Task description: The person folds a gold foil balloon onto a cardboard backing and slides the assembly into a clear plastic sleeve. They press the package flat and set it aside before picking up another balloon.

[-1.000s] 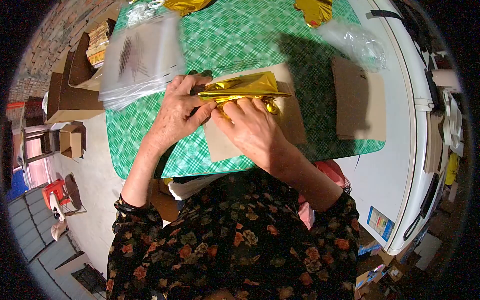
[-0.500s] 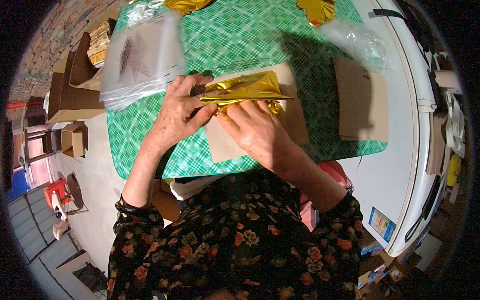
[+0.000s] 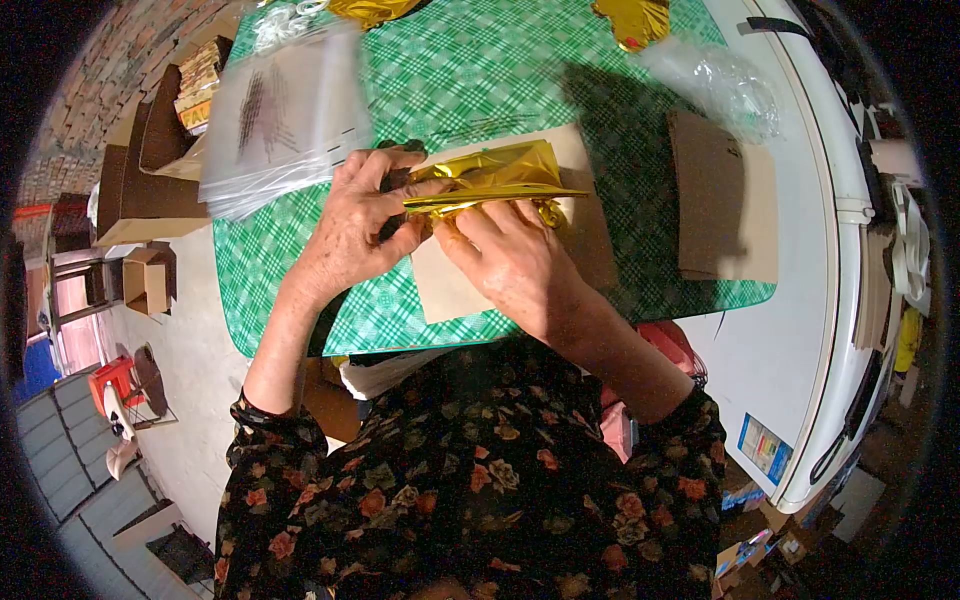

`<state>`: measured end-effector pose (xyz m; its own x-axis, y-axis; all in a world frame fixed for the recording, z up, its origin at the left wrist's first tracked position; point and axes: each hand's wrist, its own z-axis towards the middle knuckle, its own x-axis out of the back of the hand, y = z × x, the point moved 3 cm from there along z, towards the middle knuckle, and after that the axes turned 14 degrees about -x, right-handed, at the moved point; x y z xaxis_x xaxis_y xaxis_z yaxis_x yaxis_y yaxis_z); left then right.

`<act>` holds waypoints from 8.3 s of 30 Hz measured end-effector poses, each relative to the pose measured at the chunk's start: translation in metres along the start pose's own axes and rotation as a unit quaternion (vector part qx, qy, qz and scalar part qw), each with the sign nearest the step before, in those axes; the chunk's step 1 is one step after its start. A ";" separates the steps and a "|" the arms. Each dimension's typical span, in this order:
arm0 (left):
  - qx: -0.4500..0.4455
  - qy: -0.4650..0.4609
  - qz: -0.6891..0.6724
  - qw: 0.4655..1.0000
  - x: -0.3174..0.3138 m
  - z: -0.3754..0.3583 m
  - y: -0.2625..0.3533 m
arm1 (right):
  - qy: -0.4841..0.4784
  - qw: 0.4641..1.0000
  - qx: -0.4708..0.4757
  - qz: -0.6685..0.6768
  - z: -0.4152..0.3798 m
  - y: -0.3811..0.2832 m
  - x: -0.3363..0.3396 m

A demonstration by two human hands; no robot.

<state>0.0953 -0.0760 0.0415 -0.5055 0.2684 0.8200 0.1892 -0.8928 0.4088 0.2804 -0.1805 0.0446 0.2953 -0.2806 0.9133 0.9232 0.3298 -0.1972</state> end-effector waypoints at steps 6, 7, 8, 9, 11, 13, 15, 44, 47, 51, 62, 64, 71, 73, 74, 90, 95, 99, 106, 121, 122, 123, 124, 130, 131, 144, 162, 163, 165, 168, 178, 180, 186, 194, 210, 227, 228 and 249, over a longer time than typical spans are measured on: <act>-0.008 0.015 0.007 1.000 0.002 0.000 0.000 | 0.002 1.000 -0.008 -0.021 0.002 -0.002 0.000; -0.008 0.018 0.005 1.000 0.002 0.000 0.000 | 0.000 1.000 -0.007 -0.026 0.003 -0.003 -0.001; -0.009 0.022 0.003 1.000 0.001 0.000 0.000 | 0.006 1.000 -0.013 -0.025 0.003 -0.004 -0.002; -0.010 0.025 0.001 1.000 0.001 0.000 -0.001 | 0.013 0.999 -0.020 -0.024 0.004 -0.006 -0.004; -0.014 0.025 0.004 1.000 0.001 0.000 -0.001 | 0.016 0.999 -0.029 -0.022 0.003 -0.007 -0.007; -0.009 0.018 -0.001 1.000 0.001 0.000 -0.001 | 0.009 0.999 -0.035 -0.021 0.002 -0.008 -0.009; 0.005 0.004 -0.014 1.000 0.000 0.000 0.000 | 0.014 0.999 -0.034 -0.015 0.001 -0.008 -0.010; 0.031 0.069 -0.124 0.989 0.012 -0.006 0.001 | -0.018 0.999 -0.041 0.005 -0.003 -0.008 -0.002; 0.054 0.120 -0.129 0.983 0.027 -0.008 0.006 | -0.031 0.999 -0.044 -0.003 -0.003 -0.010 -0.001; 0.054 0.150 -0.094 0.983 0.038 -0.020 0.013 | -0.028 0.999 -0.044 -0.002 -0.003 -0.011 0.000; 0.062 0.098 0.097 0.989 0.013 -0.031 0.021 | -0.036 0.996 -0.066 0.036 -0.005 -0.012 -0.002; 0.052 0.088 0.117 0.988 0.012 -0.028 0.019 | -0.022 0.997 -0.062 0.036 -0.004 -0.012 -0.001; 0.034 0.066 0.151 0.986 0.010 -0.025 0.018 | -0.021 0.998 -0.055 0.003 -0.006 -0.012 -0.003; 0.034 0.061 0.153 0.986 0.008 -0.027 0.016 | -0.019 0.997 -0.064 0.028 -0.003 -0.015 0.001; 0.036 0.064 0.148 0.986 0.007 -0.029 0.015 | -0.018 0.997 -0.065 0.025 -0.004 -0.015 0.000; 0.049 0.087 0.123 0.987 -0.001 -0.040 0.049 | 0.048 0.997 -0.062 -0.020 -0.008 -0.016 -0.015; 0.089 0.088 0.127 0.984 -0.010 -0.043 0.055 | 0.043 0.996 -0.064 -0.046 -0.009 -0.019 -0.016; 0.104 0.095 0.133 0.981 -0.010 -0.043 0.053 | 0.046 0.994 -0.068 -0.067 -0.009 -0.021 -0.018; 0.062 0.107 0.158 0.980 -0.018 -0.046 0.071 | 0.039 0.994 -0.083 -0.053 -0.009 -0.022 -0.017; 0.182 0.044 0.250 0.950 -0.047 -0.025 0.080 | -0.003 0.996 -0.089 -0.015 -0.010 -0.017 -0.015; 0.182 0.041 0.255 0.949 -0.048 -0.025 0.080 | -0.001 0.996 -0.086 -0.018 -0.009 -0.017 -0.014; 0.183 0.039 0.260 0.947 -0.050 -0.024 0.080 | 0.000 0.996 -0.083 -0.021 -0.008 -0.017 -0.013; 0.183 0.036 0.265 0.946 -0.051 -0.024 0.079 | 0.000 0.997 -0.080 -0.023 -0.008 -0.018 -0.012; 0.205 0.039 0.232 0.950 -0.051 -0.030 0.082 | -0.016 0.996 -0.086 -0.021 -0.011 -0.017 -0.013; 0.209 0.032 0.233 0.949 -0.052 -0.031 0.082 | -0.018 0.996 -0.086 -0.019 -0.011 -0.017 -0.013; 0.239 0.000 0.262 0.935 -0.058 -0.018 0.076 | -0.020 0.996 -0.087 -0.006 -0.014 -0.015 -0.015; 0.241 0.056 0.235 0.940 -0.052 -0.020 0.068 | -0.005 0.996 -0.086 -0.029 -0.014 -0.020 -0.013; 0.239 0.059 0.241 0.939 -0.052 -0.020 0.068 | -0.004 0.996 -0.086 -0.029 -0.014 -0.020 -0.013; 0.242 0.053 0.238 0.939 -0.049 -0.019 0.069 | 0.010 0.997 -0.074 -0.016 -0.016 -0.020 -0.008; 0.241 0.056 0.238 0.939 -0.049 -0.019 0.069 | 0.020 0.998 -0.051 0.018 -0.019 -0.028 0.010; 0.239 0.039 0.234 0.942 -0.047 -0.020 0.069 | -0.024 0.994 -0.030 0.101 -0.046 -0.035 0.033; 0.239 0.032 0.239 0.941 -0.047 -0.020 0.068 | 0.051 0.991 0.020 0.124 -0.053 -0.040 0.047; 0.238 0.040 0.234 0.942 -0.048 -0.019 0.069 | -0.042 0.993 -0.079 0.075 -0.015 -0.017 0.072; 0.244 0.041 0.217 0.944 -0.048 -0.020 0.068 | -0.096 0.992 -0.082 -0.023 -0.013 0.000 0.026; 0.248 0.035 0.198 0.948 -0.047 -0.018 0.066 | -0.117 0.983 -0.143 -0.018 -0.012 -0.002 0.004; 0.221 0.031 0.200 0.954 -0.046 -0.020 0.064 | -0.119 0.982 -0.146 -0.015 -0.017 -0.001 -0.004; 0.218 0.028 0.200 0.955 -0.045 -0.020 0.063 | -0.118 0.982 -0.147 -0.015 -0.017 -0.001 -0.004; 0.176 -0.035 0.186 0.966 -0.040 -0.024 0.055 | -0.119 0.981 -0.153 -0.024 -0.020 -0.001 -0.011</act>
<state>0.1064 -0.1447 0.0215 -0.2916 -0.0114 0.9565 0.6278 -0.7567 0.1824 0.2810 -0.1953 0.0274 0.2178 -0.0587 0.9742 0.9759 0.0243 -0.2167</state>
